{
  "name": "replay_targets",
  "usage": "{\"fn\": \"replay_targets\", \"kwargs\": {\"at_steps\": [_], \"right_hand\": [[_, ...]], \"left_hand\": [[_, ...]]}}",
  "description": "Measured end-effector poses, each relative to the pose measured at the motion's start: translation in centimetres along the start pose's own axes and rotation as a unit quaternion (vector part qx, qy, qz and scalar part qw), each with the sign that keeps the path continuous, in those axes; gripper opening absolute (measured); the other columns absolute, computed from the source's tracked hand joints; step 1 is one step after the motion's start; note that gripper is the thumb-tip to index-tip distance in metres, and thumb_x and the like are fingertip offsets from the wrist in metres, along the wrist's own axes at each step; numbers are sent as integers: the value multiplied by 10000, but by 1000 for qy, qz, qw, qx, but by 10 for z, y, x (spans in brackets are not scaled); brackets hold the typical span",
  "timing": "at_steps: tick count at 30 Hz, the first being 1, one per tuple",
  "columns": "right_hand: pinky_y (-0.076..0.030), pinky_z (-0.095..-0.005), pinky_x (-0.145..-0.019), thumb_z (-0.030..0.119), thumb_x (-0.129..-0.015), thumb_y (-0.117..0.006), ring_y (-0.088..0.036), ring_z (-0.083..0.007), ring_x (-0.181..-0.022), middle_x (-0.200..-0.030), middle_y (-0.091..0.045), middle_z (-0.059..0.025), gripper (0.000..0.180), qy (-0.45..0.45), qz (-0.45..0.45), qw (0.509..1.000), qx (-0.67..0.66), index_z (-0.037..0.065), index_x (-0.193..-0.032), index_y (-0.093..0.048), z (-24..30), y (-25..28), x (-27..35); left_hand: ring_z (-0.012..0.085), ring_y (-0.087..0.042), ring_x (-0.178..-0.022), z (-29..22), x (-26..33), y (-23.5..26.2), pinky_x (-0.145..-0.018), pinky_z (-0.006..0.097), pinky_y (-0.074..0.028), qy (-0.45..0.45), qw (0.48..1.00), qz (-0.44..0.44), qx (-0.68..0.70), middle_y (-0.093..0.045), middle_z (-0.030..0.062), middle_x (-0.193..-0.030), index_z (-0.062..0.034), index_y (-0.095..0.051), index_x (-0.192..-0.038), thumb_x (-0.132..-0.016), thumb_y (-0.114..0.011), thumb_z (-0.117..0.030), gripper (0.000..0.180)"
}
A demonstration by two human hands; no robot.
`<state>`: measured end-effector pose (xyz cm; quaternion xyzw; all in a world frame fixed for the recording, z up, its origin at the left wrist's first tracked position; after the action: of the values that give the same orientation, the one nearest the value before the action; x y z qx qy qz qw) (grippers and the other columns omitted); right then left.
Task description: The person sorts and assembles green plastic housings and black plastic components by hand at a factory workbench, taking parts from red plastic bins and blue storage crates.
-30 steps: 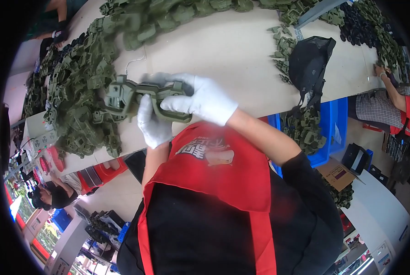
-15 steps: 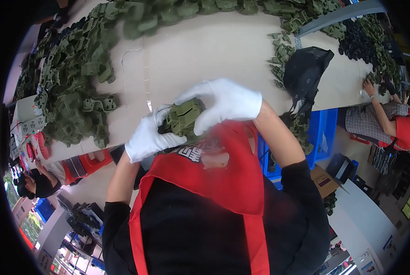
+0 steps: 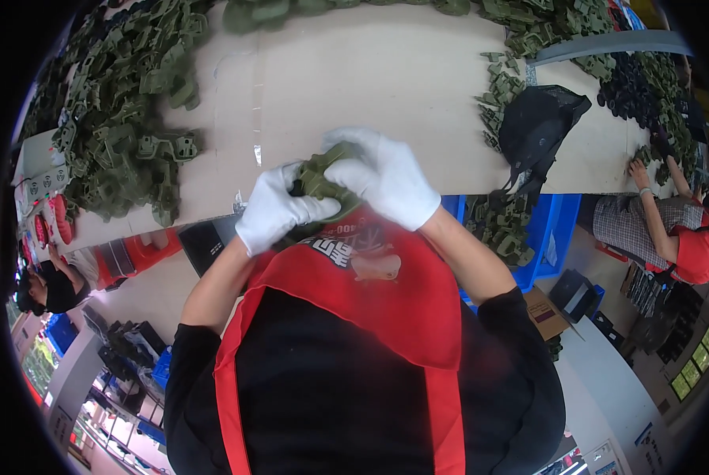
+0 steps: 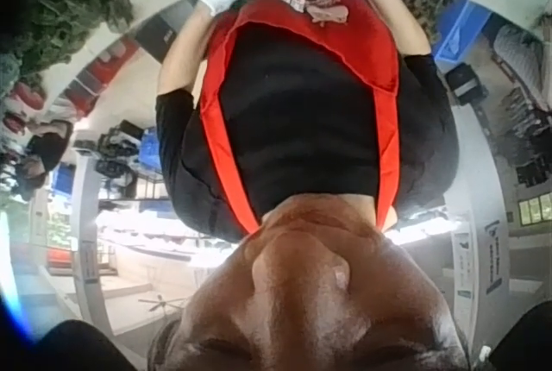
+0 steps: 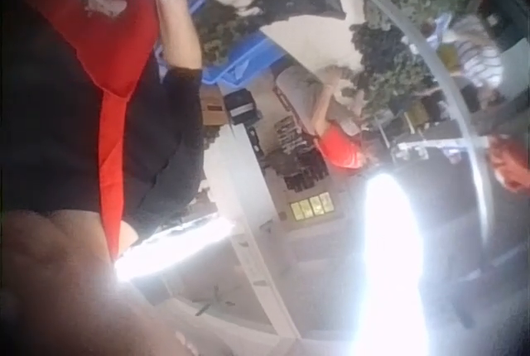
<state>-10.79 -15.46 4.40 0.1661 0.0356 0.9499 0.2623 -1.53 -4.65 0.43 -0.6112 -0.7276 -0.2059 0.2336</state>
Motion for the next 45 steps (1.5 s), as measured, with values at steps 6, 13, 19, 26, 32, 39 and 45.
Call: {"fn": "replay_targets", "kwargs": {"at_steps": [6,13,19,26,32,39,45], "right_hand": [[-482,-277,-857,103,-848,-637,-609,-144,-954,-1065,-667,-99,342,-25,-115,981,-155,-30,-1162,-610,-47,53,3],[-506,-306,-850,189,-817,-675,-644,-213,-945,-1107,-652,-145,374,-59,-123,989,62,27,-1151,-629,-61,65,11],[-514,-370,-823,437,-807,-637,-650,-311,-938,-1030,-660,-172,516,55,143,933,326,128,-1217,-592,25,-59,-22],[-507,-368,-866,291,-819,-639,-648,-291,-1001,-1094,-655,-171,487,67,223,938,257,125,-1269,-555,5,-60,-21],[-473,-309,-911,265,-807,-625,-638,-248,-990,-1122,-660,-126,520,-92,229,962,114,86,-1287,-537,-17,-52,-20],[-460,-349,-932,12,-740,-680,-567,-216,-1082,-1114,-619,-108,564,-147,154,974,-78,33,-1283,-531,-44,-48,-14],[-444,-361,-970,147,-631,-794,-524,-267,-1184,-1260,-541,-188,1050,-65,195,978,36,70,-1484,-186,-34,-31,-25]], "left_hand": [[210,-558,-1098,-34,13,33,-876,313,-475,-60,935,-75,-341,-557,203,-1206,34,-468,-1299,-653,-834,-279,806],[188,-610,-964,28,24,26,-872,280,-486,36,976,-95,190,-616,154,-1116,109,-462,-1278,-746,-738,-28,615],[164,-600,-979,5,22,22,-891,291,-479,-44,997,-53,21,-645,112,-1070,45,-517,-1260,-769,-680,-59,528],[169,-583,-1015,8,28,17,-919,306,-464,-49,993,-71,79,-633,110,-1108,41,-515,-1261,-785,-703,-96,530],[161,-595,-1002,14,13,6,-899,286,-465,-26,987,-42,156,-642,117,-1107,25,-533,-1251,-773,-706,-146,536],[120,-597,-927,6,17,7,-848,272,-494,-43,996,-79,-27,-655,75,-1052,32,-546,-1229,-782,-750,-116,513],[169,-567,-1072,-3,-1,17,-938,306,-461,-88,992,-69,63,-598,124,-1187,10,-466,-1317,-710,-792,-141,706]]}}
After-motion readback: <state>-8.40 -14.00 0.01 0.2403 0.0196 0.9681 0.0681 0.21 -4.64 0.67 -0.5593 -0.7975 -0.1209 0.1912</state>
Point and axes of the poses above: each hand's wrist, its own x-axis away from the middle knuckle, its own y-axis out of the back of the hand, z = x × y, the point moved 9 cm from there along -x, towards the middle knuckle
